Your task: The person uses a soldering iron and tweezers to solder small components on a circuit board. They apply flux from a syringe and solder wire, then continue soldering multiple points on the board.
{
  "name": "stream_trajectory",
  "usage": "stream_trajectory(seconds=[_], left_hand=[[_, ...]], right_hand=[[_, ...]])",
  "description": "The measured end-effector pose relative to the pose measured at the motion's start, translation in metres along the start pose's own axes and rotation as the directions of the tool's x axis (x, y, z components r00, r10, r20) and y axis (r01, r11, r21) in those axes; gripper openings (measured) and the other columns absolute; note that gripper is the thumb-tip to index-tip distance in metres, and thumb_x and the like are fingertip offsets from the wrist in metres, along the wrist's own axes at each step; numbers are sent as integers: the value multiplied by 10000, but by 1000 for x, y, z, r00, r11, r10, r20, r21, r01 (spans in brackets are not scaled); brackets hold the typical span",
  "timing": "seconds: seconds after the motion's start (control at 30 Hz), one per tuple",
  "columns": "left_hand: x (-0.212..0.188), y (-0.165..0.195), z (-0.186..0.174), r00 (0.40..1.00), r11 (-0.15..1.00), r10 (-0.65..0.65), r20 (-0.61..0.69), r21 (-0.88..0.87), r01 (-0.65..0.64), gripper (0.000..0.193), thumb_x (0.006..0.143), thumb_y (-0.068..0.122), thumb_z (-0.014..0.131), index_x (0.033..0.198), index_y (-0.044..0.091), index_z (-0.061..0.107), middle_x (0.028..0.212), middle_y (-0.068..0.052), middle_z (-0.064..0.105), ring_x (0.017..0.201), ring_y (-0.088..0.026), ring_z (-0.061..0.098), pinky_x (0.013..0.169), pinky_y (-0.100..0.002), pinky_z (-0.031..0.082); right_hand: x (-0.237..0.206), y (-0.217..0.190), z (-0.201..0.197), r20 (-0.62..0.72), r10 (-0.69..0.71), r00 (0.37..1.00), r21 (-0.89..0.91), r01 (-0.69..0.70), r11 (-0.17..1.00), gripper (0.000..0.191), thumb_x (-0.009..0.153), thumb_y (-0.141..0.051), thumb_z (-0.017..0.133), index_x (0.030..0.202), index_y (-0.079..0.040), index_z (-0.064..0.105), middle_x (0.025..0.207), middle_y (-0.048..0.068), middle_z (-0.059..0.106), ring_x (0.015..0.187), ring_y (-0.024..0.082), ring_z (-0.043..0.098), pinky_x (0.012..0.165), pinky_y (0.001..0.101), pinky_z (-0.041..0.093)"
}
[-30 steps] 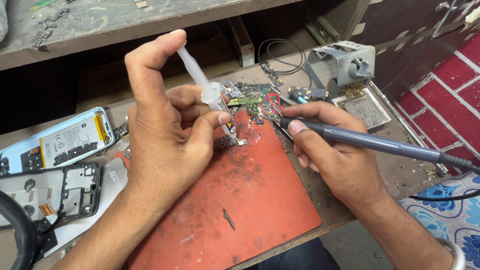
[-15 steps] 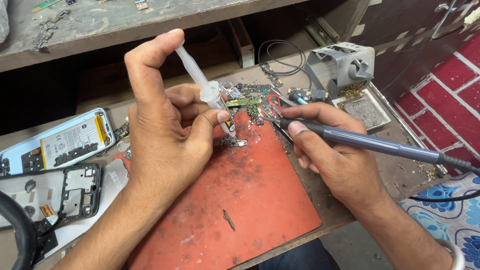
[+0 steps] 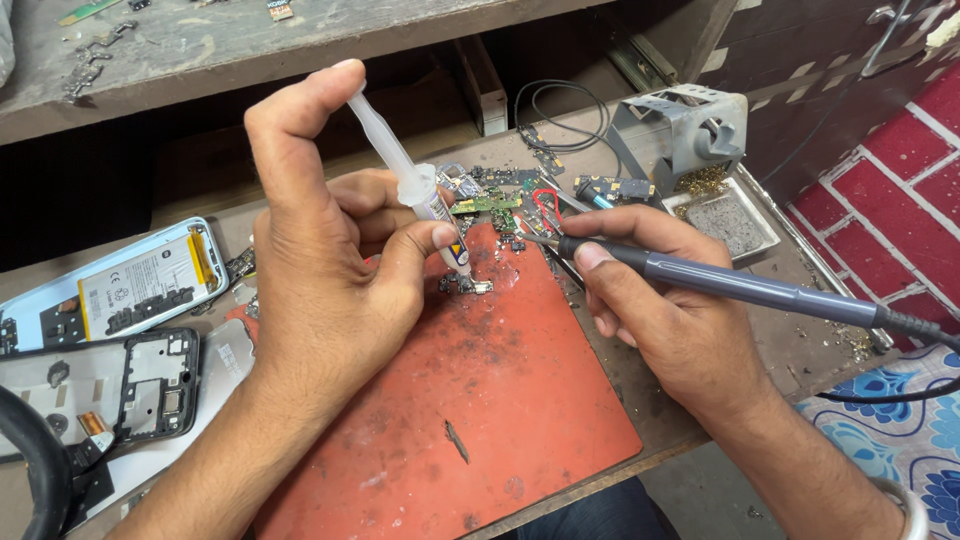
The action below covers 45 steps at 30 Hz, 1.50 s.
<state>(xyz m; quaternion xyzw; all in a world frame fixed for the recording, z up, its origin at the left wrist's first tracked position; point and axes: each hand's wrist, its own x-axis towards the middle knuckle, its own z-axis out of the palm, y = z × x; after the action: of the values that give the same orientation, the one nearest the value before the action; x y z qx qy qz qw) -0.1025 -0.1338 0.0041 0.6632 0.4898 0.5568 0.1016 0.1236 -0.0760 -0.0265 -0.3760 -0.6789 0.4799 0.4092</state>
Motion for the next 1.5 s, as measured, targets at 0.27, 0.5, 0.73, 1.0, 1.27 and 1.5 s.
stream_trajectory(seconds=[0.27, 0.5, 0.73, 1.0, 1.27, 1.5], left_hand=[[-4, -7, -1, 992, 990, 125, -26, 64, -123, 762, 986, -181, 616, 1513, 104, 146, 1283, -141, 617, 1002, -154, 794, 822, -258, 651], [1, -5, 4, 975, 973, 223, 14, 52, -224, 688, 1019, -131, 593, 1509, 99, 167, 1136, -91, 732, 1041, -158, 780, 915, -282, 626], [34, -8, 31, 893, 873, 395, 216, 216, -438, 390, 859, -87, 642, 1217, 66, 617, 1132, -126, 698, 1062, -319, 669, 962, -462, 471], [43, -16, 74, 800, 796, 400, 446, 263, -545, 199, 912, 13, 603, 1064, 108, 691, 847, -3, 658, 924, -201, 686, 1112, -529, 345], [31, -18, 86, 825, 839, 350, 444, 242, -487, 188, 875, 43, 635, 1024, 116, 724, 871, -16, 681, 981, -215, 678, 1101, -513, 345], [29, -9, 46, 855, 823, 367, 366, 301, -482, 354, 750, -52, 637, 1086, 34, 709, 1032, -107, 724, 1077, -297, 674, 973, -450, 460]], right_hand=[[-4, 1, -1, -65, -16, 998, 59, 20, 998, 271, 995, -142, 603, 1198, 15, 689, 696, 8, 628, 562, 39, 554, 452, 180, 399], [-11, 12, -11, -343, -290, 894, 222, 377, 899, 255, 1135, -164, 560, 1297, 33, 576, 818, 61, 613, 639, 107, 581, 544, 225, 465], [-13, 29, -16, -503, -530, 683, 47, 634, 772, 421, 1212, -341, 551, 1430, 0, 431, 976, 77, 555, 763, 133, 573, 644, 232, 468], [-14, 37, -17, -513, -579, 634, -20, 665, 746, 438, 1218, -351, 568, 1445, -15, 403, 1168, 66, 515, 833, 122, 561, 697, 219, 457], [-13, 24, -13, -455, -361, 814, 189, 484, 854, 365, 1211, -326, 587, 1320, 6, 483, 941, 106, 605, 785, 125, 605, 693, 229, 514], [-13, 18, -10, -511, -341, 789, 206, 498, 842, 198, 1160, -152, 570, 1256, 21, 575, 950, 89, 625, 788, 116, 616, 645, 233, 512]])
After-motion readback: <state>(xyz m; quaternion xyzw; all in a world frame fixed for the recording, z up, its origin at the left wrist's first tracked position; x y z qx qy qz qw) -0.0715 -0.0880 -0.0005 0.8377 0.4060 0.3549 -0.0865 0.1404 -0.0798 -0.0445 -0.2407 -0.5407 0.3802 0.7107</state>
